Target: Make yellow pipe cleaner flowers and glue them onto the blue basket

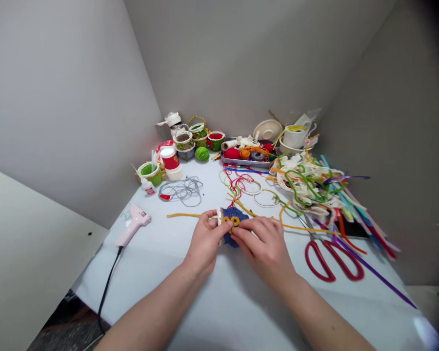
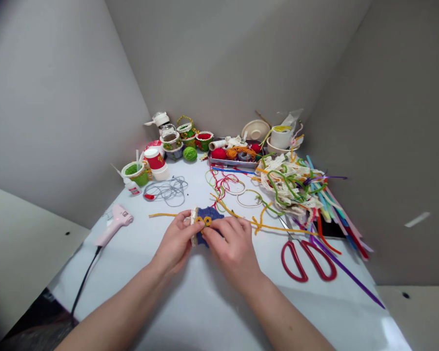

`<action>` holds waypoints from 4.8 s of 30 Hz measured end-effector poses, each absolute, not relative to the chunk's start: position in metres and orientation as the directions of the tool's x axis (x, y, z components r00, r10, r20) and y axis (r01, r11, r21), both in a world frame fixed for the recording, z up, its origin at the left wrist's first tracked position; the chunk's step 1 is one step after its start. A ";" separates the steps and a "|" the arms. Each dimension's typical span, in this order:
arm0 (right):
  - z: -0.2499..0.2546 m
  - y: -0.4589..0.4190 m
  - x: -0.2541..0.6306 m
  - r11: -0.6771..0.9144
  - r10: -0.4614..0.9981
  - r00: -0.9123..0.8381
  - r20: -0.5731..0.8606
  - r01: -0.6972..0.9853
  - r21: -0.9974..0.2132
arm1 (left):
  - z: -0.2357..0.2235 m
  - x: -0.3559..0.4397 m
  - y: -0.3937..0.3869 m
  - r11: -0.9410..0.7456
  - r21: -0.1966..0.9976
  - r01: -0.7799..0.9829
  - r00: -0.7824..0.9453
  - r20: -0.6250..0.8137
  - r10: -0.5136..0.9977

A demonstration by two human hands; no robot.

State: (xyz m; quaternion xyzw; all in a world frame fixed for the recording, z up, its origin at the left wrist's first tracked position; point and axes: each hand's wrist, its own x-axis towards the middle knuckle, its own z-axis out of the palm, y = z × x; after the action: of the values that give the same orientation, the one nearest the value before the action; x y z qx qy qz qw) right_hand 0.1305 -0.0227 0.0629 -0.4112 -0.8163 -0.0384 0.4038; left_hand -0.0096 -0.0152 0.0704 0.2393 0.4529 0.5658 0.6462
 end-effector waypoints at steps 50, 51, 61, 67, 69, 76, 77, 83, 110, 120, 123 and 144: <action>0.028 0.005 0.156 0.480 0.842 -0.147 0.519 0.644 -0.596 | 0.084 -0.094 0.094 -0.628 0.335 0.703 0.535 0.333 0.777; 0.027 0.006 0.157 0.477 0.844 -0.147 0.516 0.646 -0.597 | 0.077 -0.091 0.097 -0.634 0.333 0.697 0.550 0.318 0.772; 0.028 0.008 0.158 0.464 0.859 -0.170 0.483 0.655 -0.596 | 0.049 -0.099 0.104 -0.563 0.444 0.697 0.472 0.307 0.826; 0.033 0.014 0.158 0.445 0.878 -0.149 0.455 0.602 -0.663 | 0.033 -0.108 0.083 -0.363 0.657 0.661 -0.003 0.486 0.874; 0.041 0.022 0.160 0.463 0.872 -0.165 0.460 0.581 -0.669 | 0.020 -0.107 0.077 -0.286 0.738 0.611 -0.181 0.482 0.857; 0.065 0.080 0.138 0.569 0.794 -0.329 0.511 0.697 -0.436 | 0.001 -0.094 0.067 -0.208 0.889 0.407 -0.335 0.357 0.872; 0.066 0.089 0.130 0.577 0.789 -0.365 0.494 0.717 -0.392 | 0.003 -0.093 0.065 -0.210 0.894 0.396 -0.333 0.353 0.874; 0.058 0.131 0.081 0.626 0.759 -0.498 0.419 0.736 -0.260 | 0.007 -0.098 0.060 -0.235 0.882 0.409 -0.301 0.373 0.878; 0.078 0.114 0.124 0.573 0.796 -0.433 0.424 0.765 -0.294 | -0.004 -0.103 0.068 -0.233 0.772 0.592 -0.219 0.432 0.875; 0.043 0.072 0.202 0.343 0.930 -0.250 0.270 0.856 -0.388 | 0.002 -0.101 0.058 -0.227 0.710 0.667 -0.207 0.469 0.858; 0.031 0.064 0.216 0.318 0.933 -0.224 0.281 0.881 -0.352 | 0.004 -0.096 0.056 -0.270 0.672 0.690 -0.159 0.504 0.849; 0.027 0.041 0.243 0.257 0.958 -0.200 0.205 0.917 -0.306 | 0.004 -0.093 0.057 -0.331 0.582 0.743 -0.035 0.528 0.849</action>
State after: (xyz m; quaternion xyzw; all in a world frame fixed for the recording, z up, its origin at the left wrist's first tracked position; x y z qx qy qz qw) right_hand 0.2430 0.0412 0.0267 -0.6069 -0.7724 0.0580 0.1783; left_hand -0.0928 0.0570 0.0045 0.6918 0.5751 0.4324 0.0614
